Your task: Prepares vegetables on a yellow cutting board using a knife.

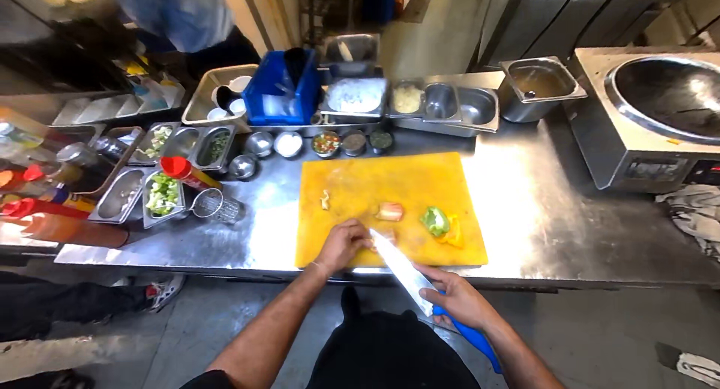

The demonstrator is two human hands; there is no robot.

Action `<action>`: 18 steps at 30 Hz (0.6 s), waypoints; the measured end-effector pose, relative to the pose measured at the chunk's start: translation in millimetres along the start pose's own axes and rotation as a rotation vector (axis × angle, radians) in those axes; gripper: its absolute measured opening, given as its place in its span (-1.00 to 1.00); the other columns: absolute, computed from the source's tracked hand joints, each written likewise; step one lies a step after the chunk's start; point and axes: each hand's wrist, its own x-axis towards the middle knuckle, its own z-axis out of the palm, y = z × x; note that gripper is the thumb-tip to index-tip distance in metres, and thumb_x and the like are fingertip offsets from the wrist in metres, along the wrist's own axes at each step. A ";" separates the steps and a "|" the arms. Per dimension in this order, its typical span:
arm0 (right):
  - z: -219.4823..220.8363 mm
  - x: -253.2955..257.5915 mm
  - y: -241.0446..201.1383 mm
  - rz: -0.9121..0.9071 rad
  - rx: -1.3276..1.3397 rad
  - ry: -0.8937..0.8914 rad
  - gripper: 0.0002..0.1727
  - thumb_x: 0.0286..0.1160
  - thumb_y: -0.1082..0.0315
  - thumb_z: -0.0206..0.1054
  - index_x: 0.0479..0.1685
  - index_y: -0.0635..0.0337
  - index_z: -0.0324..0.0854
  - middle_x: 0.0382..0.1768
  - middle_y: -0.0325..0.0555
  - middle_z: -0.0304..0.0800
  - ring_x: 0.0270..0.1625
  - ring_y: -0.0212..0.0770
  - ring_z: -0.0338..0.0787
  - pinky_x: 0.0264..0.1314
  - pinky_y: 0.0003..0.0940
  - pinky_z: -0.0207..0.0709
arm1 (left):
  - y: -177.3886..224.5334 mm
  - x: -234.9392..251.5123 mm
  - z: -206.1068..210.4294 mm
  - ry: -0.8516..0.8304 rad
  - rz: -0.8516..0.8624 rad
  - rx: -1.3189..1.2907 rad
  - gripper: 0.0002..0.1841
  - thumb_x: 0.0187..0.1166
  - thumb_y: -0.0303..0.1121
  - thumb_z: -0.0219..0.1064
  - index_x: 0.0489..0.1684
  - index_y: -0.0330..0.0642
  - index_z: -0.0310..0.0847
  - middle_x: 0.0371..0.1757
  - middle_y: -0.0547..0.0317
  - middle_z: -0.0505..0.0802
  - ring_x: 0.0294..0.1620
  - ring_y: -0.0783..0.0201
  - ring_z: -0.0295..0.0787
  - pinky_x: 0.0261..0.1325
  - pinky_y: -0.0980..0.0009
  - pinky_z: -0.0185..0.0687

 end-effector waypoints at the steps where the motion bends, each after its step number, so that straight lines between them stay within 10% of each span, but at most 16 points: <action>1: 1.9 3.9 1.0 -0.002 0.034 -0.009 -0.37 0.68 0.29 0.32 0.75 -0.29 0.38 -0.24 -0.09 0.87 -0.61 -0.25 0.75 -0.55 -0.34 0.71 | -0.4 -1.2 -1.2 0.000 -0.003 -0.005 -0.93 0.45 -0.43 0.56 -0.25 -0.22 0.88 -0.04 0.07 0.88 0.03 0.24 0.84 0.25 0.23 0.77; 6: 12.2 9.0 -20.1 -0.005 -0.169 0.056 -0.39 0.69 0.23 0.32 0.74 -0.34 0.39 -0.17 -0.10 0.88 -0.57 -0.27 0.77 -0.49 -0.33 0.73 | -5.7 -6.1 -4.1 -0.005 -0.027 0.001 -0.94 0.45 -0.43 0.56 -0.26 -0.20 0.89 -0.08 0.12 0.89 -0.01 0.29 0.85 0.22 0.26 0.78; 10: 47.3 18.5 -53.9 -0.032 -0.604 0.214 -0.40 0.71 0.19 0.24 0.74 -0.43 0.37 -0.02 0.06 0.88 -0.06 0.05 0.88 0.11 0.10 0.70 | -10.3 -11.7 -1.8 0.032 -0.032 0.039 -0.95 0.46 -0.45 0.53 -0.26 -0.20 0.88 -0.13 0.11 0.87 -0.05 0.26 0.84 0.18 0.23 0.78; 18: 26.8 25.7 -83.5 -0.089 -0.589 0.258 -0.37 0.68 0.21 0.29 0.76 -0.40 0.36 -0.08 0.01 0.88 -0.23 -0.08 0.89 -0.04 0.00 0.78 | -13.1 -3.5 -21.2 0.269 -0.385 0.221 -0.76 0.65 -0.25 0.39 -0.01 -0.24 0.82 0.00 -0.03 0.82 0.00 0.07 0.83 0.21 0.05 0.77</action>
